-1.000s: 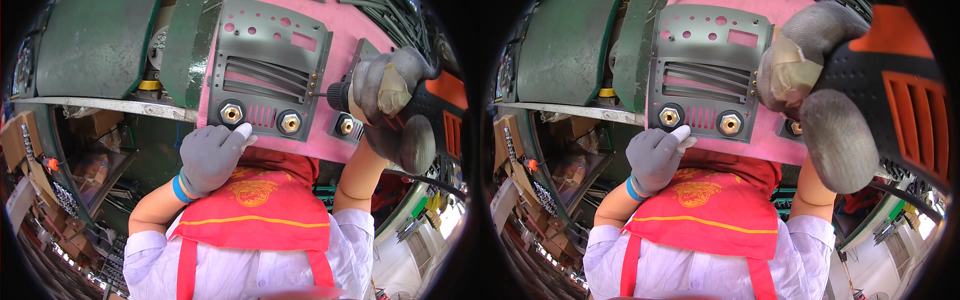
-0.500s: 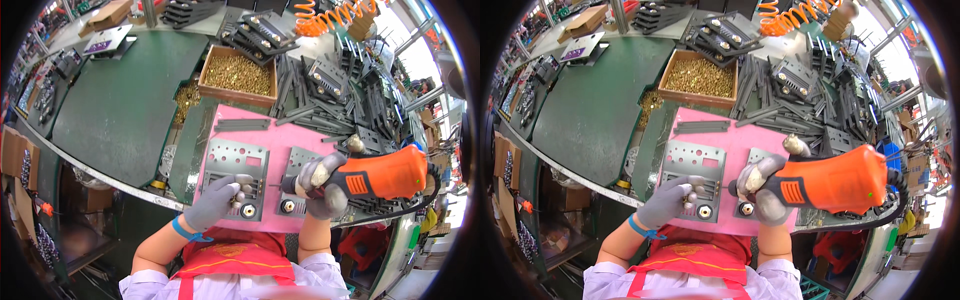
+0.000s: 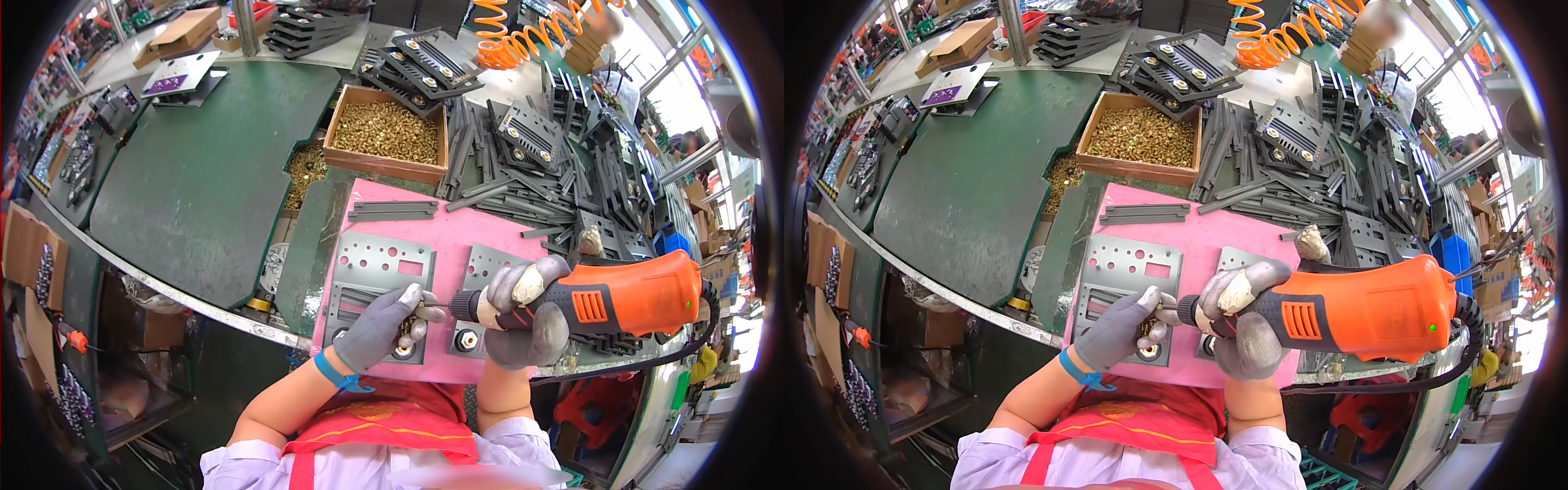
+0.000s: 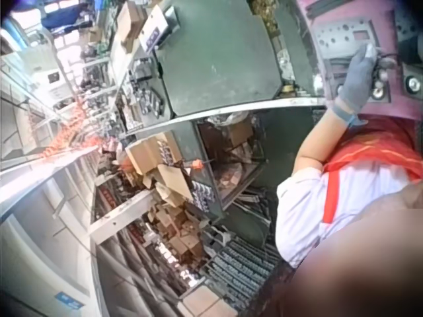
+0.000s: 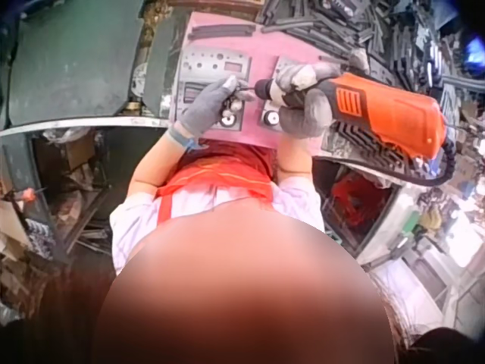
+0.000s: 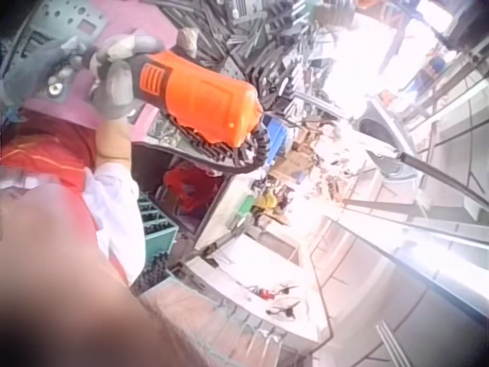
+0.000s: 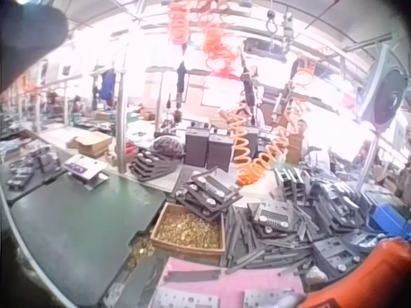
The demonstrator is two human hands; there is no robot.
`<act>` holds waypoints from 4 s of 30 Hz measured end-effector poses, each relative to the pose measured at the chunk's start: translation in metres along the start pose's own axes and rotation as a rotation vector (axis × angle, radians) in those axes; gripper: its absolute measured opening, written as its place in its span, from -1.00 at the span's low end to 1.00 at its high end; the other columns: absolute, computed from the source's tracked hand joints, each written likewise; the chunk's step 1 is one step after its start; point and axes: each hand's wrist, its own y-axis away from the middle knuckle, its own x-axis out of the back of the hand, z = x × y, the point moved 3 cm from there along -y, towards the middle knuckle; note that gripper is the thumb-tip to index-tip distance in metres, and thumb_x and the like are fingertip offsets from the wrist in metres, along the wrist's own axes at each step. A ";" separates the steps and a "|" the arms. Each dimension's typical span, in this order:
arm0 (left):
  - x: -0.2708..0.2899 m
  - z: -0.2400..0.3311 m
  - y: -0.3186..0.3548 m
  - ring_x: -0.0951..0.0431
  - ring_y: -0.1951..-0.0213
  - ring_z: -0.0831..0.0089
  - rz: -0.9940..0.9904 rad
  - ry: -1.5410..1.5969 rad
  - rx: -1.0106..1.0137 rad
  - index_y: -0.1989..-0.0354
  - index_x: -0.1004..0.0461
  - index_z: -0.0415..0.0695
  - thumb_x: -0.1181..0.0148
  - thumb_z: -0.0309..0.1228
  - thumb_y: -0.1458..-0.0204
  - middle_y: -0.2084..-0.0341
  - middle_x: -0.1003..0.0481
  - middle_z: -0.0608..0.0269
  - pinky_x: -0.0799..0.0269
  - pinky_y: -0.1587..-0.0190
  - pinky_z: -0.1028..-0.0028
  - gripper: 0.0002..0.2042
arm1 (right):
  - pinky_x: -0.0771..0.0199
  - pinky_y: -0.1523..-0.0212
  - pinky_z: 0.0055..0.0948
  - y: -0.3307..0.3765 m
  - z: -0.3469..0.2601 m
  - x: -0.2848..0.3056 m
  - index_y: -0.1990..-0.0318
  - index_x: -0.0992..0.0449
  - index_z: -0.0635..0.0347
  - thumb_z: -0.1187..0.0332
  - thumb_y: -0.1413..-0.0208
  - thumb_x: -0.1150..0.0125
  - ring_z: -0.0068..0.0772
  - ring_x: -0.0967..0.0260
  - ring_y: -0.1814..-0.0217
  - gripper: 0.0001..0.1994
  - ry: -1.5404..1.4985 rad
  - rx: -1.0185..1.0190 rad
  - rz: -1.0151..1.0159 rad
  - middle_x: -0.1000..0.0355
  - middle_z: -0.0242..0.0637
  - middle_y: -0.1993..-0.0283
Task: Use an electric screwdriver to attach components to metal plates on a workbench.
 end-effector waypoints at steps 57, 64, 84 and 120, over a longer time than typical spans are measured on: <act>0.046 -0.019 0.101 -0.39 0.60 0.42 0.395 -1.863 -0.751 0.28 -0.51 -0.09 -0.42 -0.32 0.23 0.63 -0.31 0.35 -0.21 0.60 0.45 -0.68 | 0.07 0.44 -0.57 0.030 0.037 0.027 0.29 -0.24 0.08 0.04 0.04 -0.21 -0.57 0.12 0.47 -0.63 -0.013 -0.397 -0.161 -0.08 -0.40 0.49; 0.047 -0.018 0.101 -0.38 0.60 0.43 0.405 -1.869 -0.740 0.28 -0.51 -0.07 -0.39 -0.28 0.19 0.63 -0.30 0.38 -0.20 0.60 0.44 -0.71 | 0.06 0.46 -0.58 0.027 0.043 0.043 0.30 -0.24 0.08 0.06 0.06 -0.22 -0.58 0.10 0.49 -0.63 -0.022 -0.387 -0.157 -0.10 -0.40 0.50; 0.047 -0.019 0.103 -0.35 0.65 0.34 0.373 -1.812 -0.747 0.30 -0.53 -0.10 -0.46 -0.31 0.26 0.67 -0.31 0.31 -0.22 0.63 0.41 -0.67 | -0.03 0.52 -0.66 0.026 0.042 0.048 0.31 -0.29 0.04 0.00 0.07 -0.28 -0.63 -0.02 0.53 -0.61 0.112 -0.333 -0.303 -0.18 -0.44 0.51; 0.014 -0.017 0.064 -0.38 0.58 0.36 0.228 -1.590 -0.664 0.32 -0.53 -0.07 -0.39 -0.28 0.15 0.65 -0.32 0.29 -0.25 0.54 0.42 -0.76 | -0.06 0.60 -0.79 0.011 0.021 0.043 0.51 -0.33 -0.03 0.03 0.30 -0.54 -0.70 -0.08 0.55 -0.56 -0.237 -0.180 -0.202 -0.20 -0.56 0.61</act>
